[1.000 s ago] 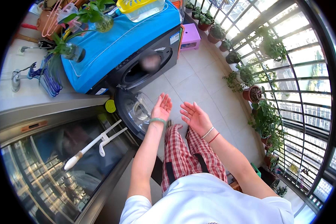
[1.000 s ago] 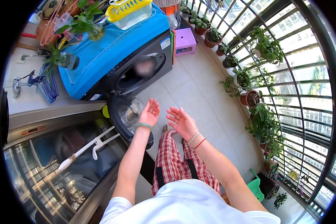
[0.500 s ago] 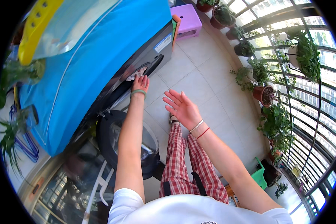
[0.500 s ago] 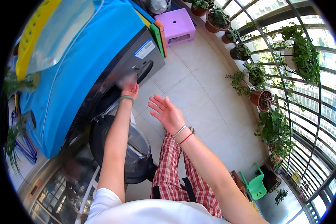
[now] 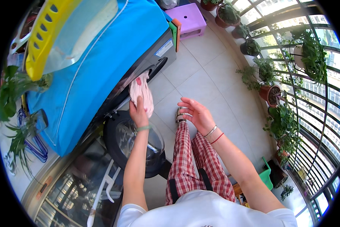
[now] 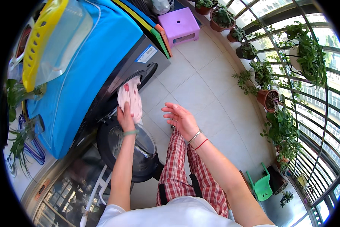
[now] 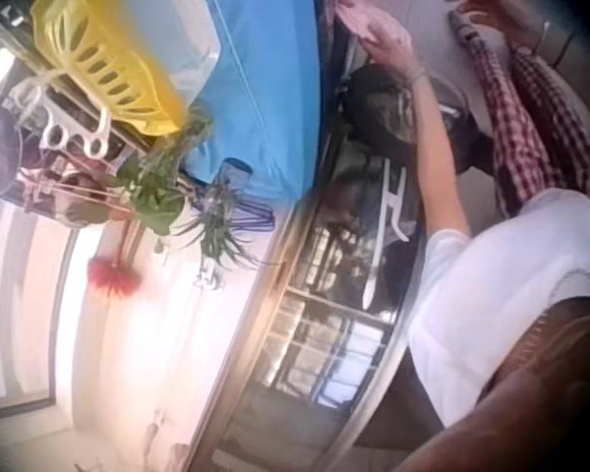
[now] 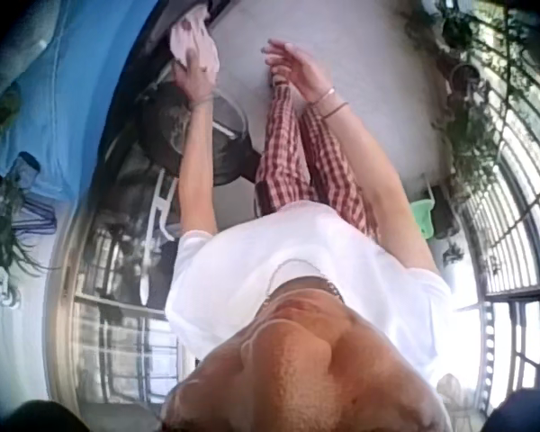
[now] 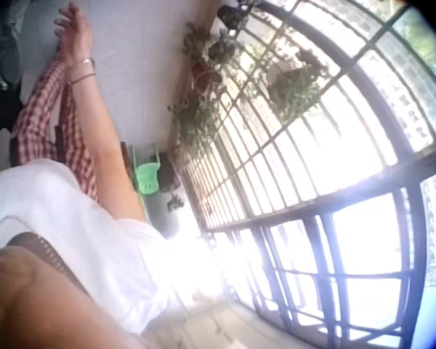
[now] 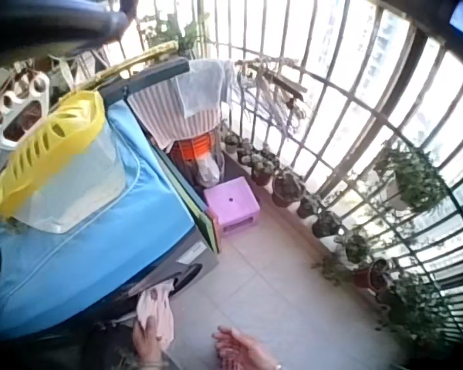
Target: The person removes various garments from a washing machine, shakes them out, and hangs them on hangers. They handle white shorts, beige shorts, a plaid shirt, and a pink patterned garment, placing each on a hanger and then on a drying rack.
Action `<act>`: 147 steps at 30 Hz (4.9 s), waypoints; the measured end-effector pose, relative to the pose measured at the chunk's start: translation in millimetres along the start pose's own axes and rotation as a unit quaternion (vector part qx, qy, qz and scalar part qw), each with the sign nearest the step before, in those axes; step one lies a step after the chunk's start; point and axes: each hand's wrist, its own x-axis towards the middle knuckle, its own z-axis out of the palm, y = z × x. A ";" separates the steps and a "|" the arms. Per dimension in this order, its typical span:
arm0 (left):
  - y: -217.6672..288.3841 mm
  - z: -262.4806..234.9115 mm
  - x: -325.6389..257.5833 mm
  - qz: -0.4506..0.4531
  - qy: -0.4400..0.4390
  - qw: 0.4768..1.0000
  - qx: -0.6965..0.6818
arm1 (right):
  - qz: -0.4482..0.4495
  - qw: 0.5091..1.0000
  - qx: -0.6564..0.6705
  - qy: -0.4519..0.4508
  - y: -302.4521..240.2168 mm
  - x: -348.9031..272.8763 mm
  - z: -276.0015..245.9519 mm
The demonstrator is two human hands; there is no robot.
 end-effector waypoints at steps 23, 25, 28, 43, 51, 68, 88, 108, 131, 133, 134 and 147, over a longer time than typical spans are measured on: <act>375.2 -142.7 -368.5 0.352 -0.358 0.764 0.404 | -0.298 0.682 -0.556 -0.369 -39.2 -349.6 125.7; 375.0 -153.4 -378.3 0.394 -0.332 0.727 0.455 | -0.440 0.622 -0.557 -0.332 -39.9 -373.1 132.4; 371.2 -168.4 -387.0 0.515 -0.278 0.710 0.393 | -0.509 0.564 -0.562 -0.327 -40.2 -411.7 138.2; 425.6 -254.8 -416.5 0.623 -0.252 0.550 0.496 | -0.432 0.125 -0.887 -0.106 -68.0 -442.4 101.2; 441.3 -280.1 -414.3 0.707 0.012 0.557 0.435 | -0.691 0.081 -0.716 0.060 -97.9 -521.0 170.5; 304.1 -187.0 -407.2 0.642 -0.352 0.570 0.372 | -0.336 0.172 -0.917 0.130 -36.5 -473.1 58.3; 293.8 -168.7 -406.3 0.631 -0.327 0.545 0.445 | -0.261 0.272 -0.917 0.129 -76.0 -479.4 5.0; 377.2 -106.4 -425.8 0.750 -0.099 0.538 0.371 | -0.599 0.135 -0.772 0.166 -127.6 -486.4 21.5; 345.2 75.6 -248.4 0.263 -0.375 0.883 0.107 | -0.521 0.456 -0.718 -0.076 -216.1 -281.8 121.5; 357.1 90.5 -232.1 0.310 -0.359 0.867 0.154 | -0.536 0.464 -0.698 -0.094 -226.9 -270.0 134.7; 363.8 97.1 -221.9 0.309 -0.354 0.867 0.166 | -0.542 0.478 -0.685 -0.094 -234.2 -264.2 140.4; 401.8 203.3 -117.0 0.179 -0.327 0.919 0.130 | -0.371 0.806 -0.461 -0.002 -363.8 -101.4 130.9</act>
